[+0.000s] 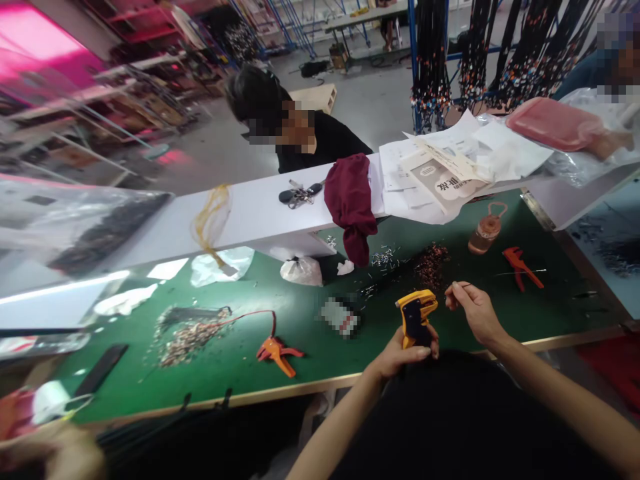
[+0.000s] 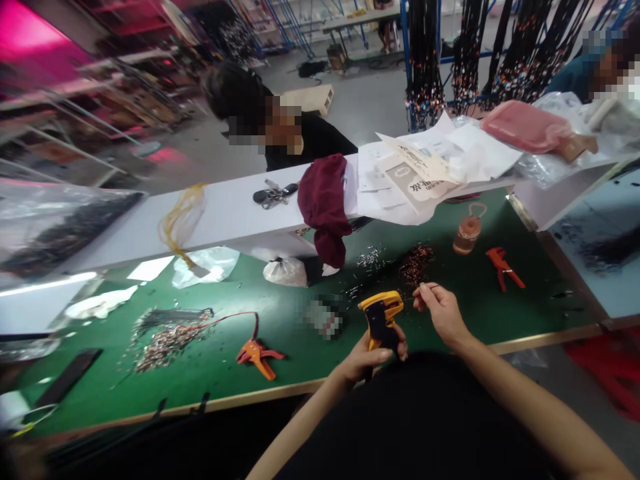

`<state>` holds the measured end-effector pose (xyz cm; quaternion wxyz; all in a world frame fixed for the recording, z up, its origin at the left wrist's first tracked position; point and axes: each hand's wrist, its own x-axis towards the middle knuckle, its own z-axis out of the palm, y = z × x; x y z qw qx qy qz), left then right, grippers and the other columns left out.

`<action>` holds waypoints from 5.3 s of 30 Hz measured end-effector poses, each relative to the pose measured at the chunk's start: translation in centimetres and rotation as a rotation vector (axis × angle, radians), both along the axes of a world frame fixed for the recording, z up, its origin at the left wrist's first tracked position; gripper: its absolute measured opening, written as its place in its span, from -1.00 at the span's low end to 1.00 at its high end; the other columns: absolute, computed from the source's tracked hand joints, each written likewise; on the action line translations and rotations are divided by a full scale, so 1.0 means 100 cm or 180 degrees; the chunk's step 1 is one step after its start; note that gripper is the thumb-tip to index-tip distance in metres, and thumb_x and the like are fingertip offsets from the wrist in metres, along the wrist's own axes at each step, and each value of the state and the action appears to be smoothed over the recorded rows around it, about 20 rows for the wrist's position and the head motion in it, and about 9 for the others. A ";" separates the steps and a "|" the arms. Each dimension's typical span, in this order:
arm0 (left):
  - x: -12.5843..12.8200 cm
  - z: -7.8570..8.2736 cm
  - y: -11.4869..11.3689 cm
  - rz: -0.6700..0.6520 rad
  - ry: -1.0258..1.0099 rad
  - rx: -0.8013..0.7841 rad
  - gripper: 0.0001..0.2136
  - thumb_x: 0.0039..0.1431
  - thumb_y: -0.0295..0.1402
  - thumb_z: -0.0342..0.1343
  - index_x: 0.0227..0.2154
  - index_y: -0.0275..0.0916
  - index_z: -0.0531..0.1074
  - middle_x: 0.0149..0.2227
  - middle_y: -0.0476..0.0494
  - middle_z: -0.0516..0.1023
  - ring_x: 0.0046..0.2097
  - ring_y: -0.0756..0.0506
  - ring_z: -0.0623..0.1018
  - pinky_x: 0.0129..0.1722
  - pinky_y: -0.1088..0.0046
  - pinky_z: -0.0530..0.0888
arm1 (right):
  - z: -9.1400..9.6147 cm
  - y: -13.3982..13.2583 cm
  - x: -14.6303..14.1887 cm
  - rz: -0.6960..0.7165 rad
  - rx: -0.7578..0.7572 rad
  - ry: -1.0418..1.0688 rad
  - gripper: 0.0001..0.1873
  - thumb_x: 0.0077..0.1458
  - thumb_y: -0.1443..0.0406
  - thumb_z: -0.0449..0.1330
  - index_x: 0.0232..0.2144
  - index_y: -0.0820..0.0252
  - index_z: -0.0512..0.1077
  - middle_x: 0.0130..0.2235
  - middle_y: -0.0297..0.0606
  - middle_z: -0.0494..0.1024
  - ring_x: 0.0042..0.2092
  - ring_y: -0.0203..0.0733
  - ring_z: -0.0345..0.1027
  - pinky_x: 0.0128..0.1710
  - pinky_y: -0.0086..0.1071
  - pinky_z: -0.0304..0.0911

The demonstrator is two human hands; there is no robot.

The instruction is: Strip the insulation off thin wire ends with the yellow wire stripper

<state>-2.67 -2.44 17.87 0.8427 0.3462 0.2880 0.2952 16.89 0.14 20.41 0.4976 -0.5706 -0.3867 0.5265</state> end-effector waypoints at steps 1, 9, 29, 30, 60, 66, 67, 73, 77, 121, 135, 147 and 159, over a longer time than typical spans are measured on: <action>-0.002 0.000 0.001 -0.0024 -0.0004 0.0008 -0.55 -0.15 -0.12 0.45 -0.26 -0.32 0.54 -0.43 -0.11 0.54 -0.36 -0.09 0.53 -0.25 0.36 0.43 | 0.000 -0.001 -0.002 -0.0001 -0.0004 -0.0011 -0.41 -0.02 -0.24 0.24 -0.49 0.16 0.50 -0.55 -0.28 0.53 -0.48 -0.23 0.35 -0.38 -0.31 0.33; -0.005 -0.004 -0.001 -0.0032 0.0457 0.0032 -0.54 -0.17 -0.04 0.45 -0.37 -0.33 0.51 -0.52 -0.07 0.50 -0.45 -0.03 0.48 -0.38 0.43 0.40 | 0.001 -0.007 -0.006 -0.0021 0.0046 -0.0063 -0.42 0.02 -0.24 0.21 -0.48 0.16 0.50 -0.54 -0.27 0.53 -0.46 -0.22 0.37 -0.37 -0.32 0.34; 0.046 -0.013 -0.017 0.1259 0.0305 -0.0089 -0.52 -0.21 -0.15 0.47 -0.24 -0.29 0.51 -0.43 -0.06 0.56 -0.36 -0.08 0.55 -0.23 0.33 0.48 | -0.013 -0.013 0.030 -0.0215 0.0406 -0.0413 -0.46 0.13 -0.15 0.17 -0.48 0.15 0.59 -0.44 -0.16 0.63 -0.45 -0.18 0.43 -0.40 -0.30 0.38; 0.048 -0.013 -0.017 0.1303 0.0375 -0.0075 -0.51 -0.22 -0.16 0.48 -0.23 -0.29 0.52 -0.41 -0.06 0.57 -0.35 -0.08 0.55 -0.22 0.32 0.48 | -0.013 -0.014 0.032 -0.0181 0.0447 -0.0468 -0.47 0.15 -0.14 0.17 -0.50 0.15 0.59 -0.42 -0.16 0.64 -0.44 -0.17 0.44 -0.40 -0.30 0.38; 0.046 -0.015 0.000 0.1252 0.1106 0.0288 -0.64 -0.19 -0.13 0.45 -0.40 -0.28 0.58 -0.44 -0.08 0.56 -0.36 -0.09 0.49 -0.25 0.35 0.49 | -0.011 -0.017 0.013 0.0581 0.1623 -0.1642 -0.68 0.28 0.18 0.11 -0.39 0.05 0.64 -0.41 -0.23 0.70 -0.42 -0.15 0.50 -0.31 -0.23 0.23; 0.048 -0.015 0.001 0.1403 0.1093 0.0170 -0.64 -0.22 -0.17 0.46 -0.39 -0.27 0.57 -0.40 -0.09 0.57 -0.34 -0.09 0.51 -0.25 0.33 0.50 | -0.011 -0.016 0.013 0.0588 0.1625 -0.1688 -0.68 0.28 0.16 0.12 -0.38 0.04 0.64 -0.40 -0.23 0.71 -0.42 -0.15 0.50 -0.31 -0.22 0.23; 0.048 -0.015 0.001 0.1430 0.1092 0.0160 -0.64 -0.23 -0.17 0.47 -0.38 -0.27 0.57 -0.40 -0.08 0.57 -0.34 -0.09 0.51 -0.25 0.33 0.50 | -0.012 -0.016 0.013 0.0583 0.1629 -0.1718 -0.67 0.29 0.15 0.11 -0.39 0.04 0.64 -0.40 -0.23 0.70 -0.42 -0.15 0.50 -0.31 -0.22 0.23; 0.051 -0.015 0.001 0.1368 0.1217 0.0295 -0.64 -0.17 -0.09 0.43 -0.47 -0.28 0.53 -0.52 -0.04 0.51 -0.44 -0.04 0.47 -0.35 0.38 0.46 | -0.011 -0.014 0.015 0.0628 0.1766 -0.1828 -0.67 0.30 0.17 0.11 -0.39 0.05 0.63 -0.41 -0.25 0.70 -0.43 -0.17 0.50 -0.33 -0.24 0.20; 0.051 -0.015 0.001 0.1370 0.1287 0.0252 -0.61 -0.18 -0.04 0.42 -0.53 -0.26 0.46 -0.62 0.02 0.44 -0.54 0.00 0.41 -0.47 0.43 0.40 | -0.010 -0.013 0.015 0.0653 0.1869 -0.1944 -0.66 0.32 0.19 0.10 -0.39 0.08 0.62 -0.42 -0.25 0.70 -0.44 -0.18 0.51 -0.33 -0.24 0.21; 0.040 -0.009 0.000 0.0409 0.0991 0.0111 -0.57 -0.14 -0.02 0.42 -0.49 -0.30 0.47 -0.58 -0.04 0.48 -0.49 -0.01 0.45 -0.39 0.43 0.36 | -0.012 0.015 0.019 0.0225 -0.0158 0.0352 -0.40 -0.09 -0.26 0.27 -0.52 0.16 0.50 -0.61 -0.35 0.44 -0.53 -0.29 0.23 -0.46 -0.35 0.22; 0.049 -0.022 -0.003 0.0928 0.1149 0.0011 -0.48 -0.17 0.09 0.39 -0.68 -0.23 0.29 -0.77 0.12 0.22 -0.71 0.10 0.21 -0.64 0.49 0.20 | -0.022 0.013 0.016 0.0012 -0.0118 0.0140 -0.39 -0.08 -0.26 0.28 -0.51 0.18 0.53 -0.59 -0.30 0.47 -0.52 -0.26 0.24 -0.48 -0.35 0.20; 0.046 -0.001 0.000 0.1202 0.0454 0.0027 -0.54 -0.17 -0.20 0.43 -0.16 -0.30 0.58 -0.16 -0.24 0.65 -0.35 -0.07 0.55 -0.25 0.35 0.44 | -0.024 -0.002 0.019 -0.0379 0.0416 -0.0636 -0.48 0.14 -0.11 0.18 -0.60 0.15 0.51 -0.47 -0.20 0.58 -0.48 -0.23 0.34 -0.46 -0.35 0.28; 0.046 -0.006 -0.005 0.1302 0.0634 -0.0109 -0.43 -0.13 -0.19 0.42 -0.01 -0.30 0.54 -0.37 -0.13 0.63 -0.28 -0.12 0.56 -0.16 0.33 0.44 | -0.034 -0.022 0.024 0.0252 0.0929 -0.1120 -0.72 0.19 0.09 0.21 -0.32 0.09 0.64 -0.30 -0.17 0.70 -0.29 -0.10 0.58 -0.27 -0.28 0.43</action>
